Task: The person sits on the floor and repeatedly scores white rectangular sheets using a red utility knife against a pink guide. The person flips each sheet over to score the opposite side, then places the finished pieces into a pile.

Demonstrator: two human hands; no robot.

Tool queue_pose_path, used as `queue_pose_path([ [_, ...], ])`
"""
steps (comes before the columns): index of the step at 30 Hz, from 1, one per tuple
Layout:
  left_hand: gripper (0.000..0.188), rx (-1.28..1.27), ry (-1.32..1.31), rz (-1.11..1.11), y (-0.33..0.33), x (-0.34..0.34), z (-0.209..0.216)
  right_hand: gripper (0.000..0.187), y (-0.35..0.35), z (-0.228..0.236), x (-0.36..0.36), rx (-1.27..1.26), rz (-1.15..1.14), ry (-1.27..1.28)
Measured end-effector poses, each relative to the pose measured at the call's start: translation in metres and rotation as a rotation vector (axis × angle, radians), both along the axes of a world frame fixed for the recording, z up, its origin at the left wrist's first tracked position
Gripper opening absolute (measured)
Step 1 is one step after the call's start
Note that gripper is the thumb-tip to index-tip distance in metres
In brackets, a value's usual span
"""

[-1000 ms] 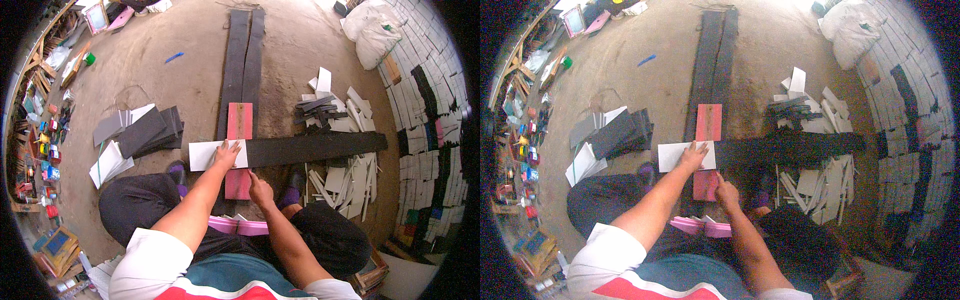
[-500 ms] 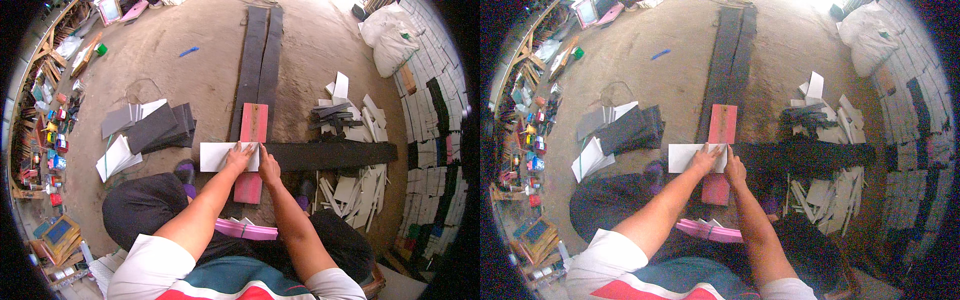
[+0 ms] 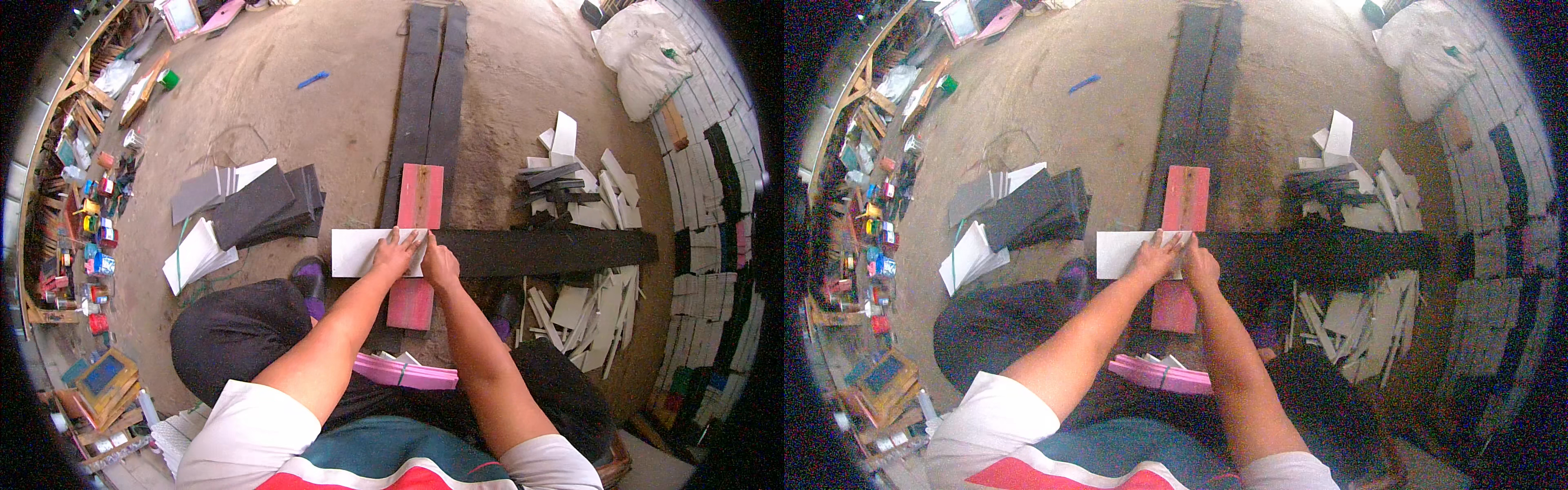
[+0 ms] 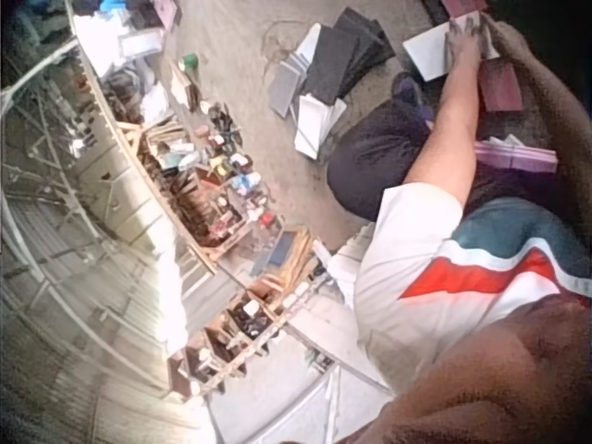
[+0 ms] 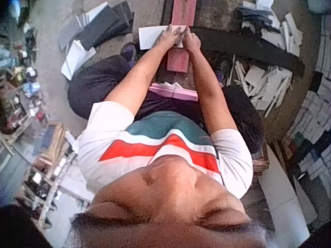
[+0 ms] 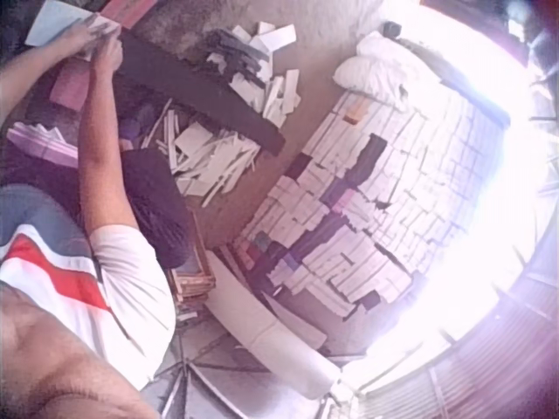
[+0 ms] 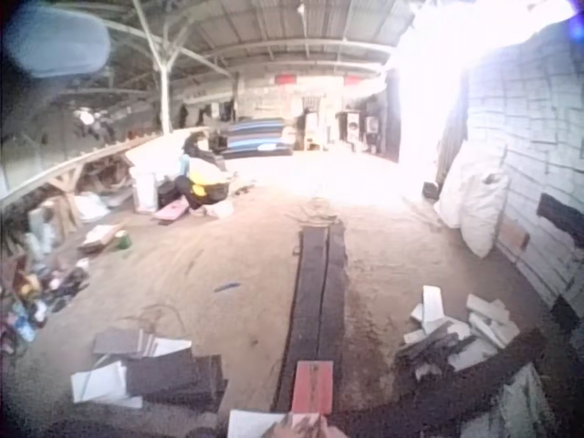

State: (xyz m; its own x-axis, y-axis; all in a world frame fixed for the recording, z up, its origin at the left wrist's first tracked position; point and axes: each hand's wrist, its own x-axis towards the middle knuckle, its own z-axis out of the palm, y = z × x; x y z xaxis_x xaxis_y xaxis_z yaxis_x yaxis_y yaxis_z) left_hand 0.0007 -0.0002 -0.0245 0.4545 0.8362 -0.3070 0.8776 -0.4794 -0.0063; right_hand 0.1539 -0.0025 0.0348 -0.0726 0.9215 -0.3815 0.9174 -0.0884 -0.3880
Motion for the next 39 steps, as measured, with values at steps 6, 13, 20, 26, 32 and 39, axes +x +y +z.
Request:
queue_pose_path([
  [6,0.094,-0.256,0.022,0.057,0.008,0.008,0.028,0.055,-0.032,0.006,0.009,-0.034,0.029,-0.046],
  [13,0.098,-0.173,0.067,0.026,0.004,0.004,0.032,0.061,-0.094,0.009,0.013,-0.035,0.026,-0.051],
  [20,0.1,-0.194,0.091,0.025,0.003,0.003,0.034,0.061,-0.135,0.02,0.014,-0.094,-0.018,-0.048],
  [26,0.101,-0.236,0.081,0.053,0.009,0.005,0.029,0.058,-0.132,0.012,0.031,-0.094,-0.005,-0.034],
  [32,0.1,-0.254,0.057,0.057,0.007,0.01,0.03,0.073,-0.086,0.016,0.037,0.089,-0.067,0.033],
  [39,0.097,-0.205,0.043,0.057,0.003,0.006,0.022,0.069,-0.026,0.017,0.013,0.074,-0.082,0.024],
])
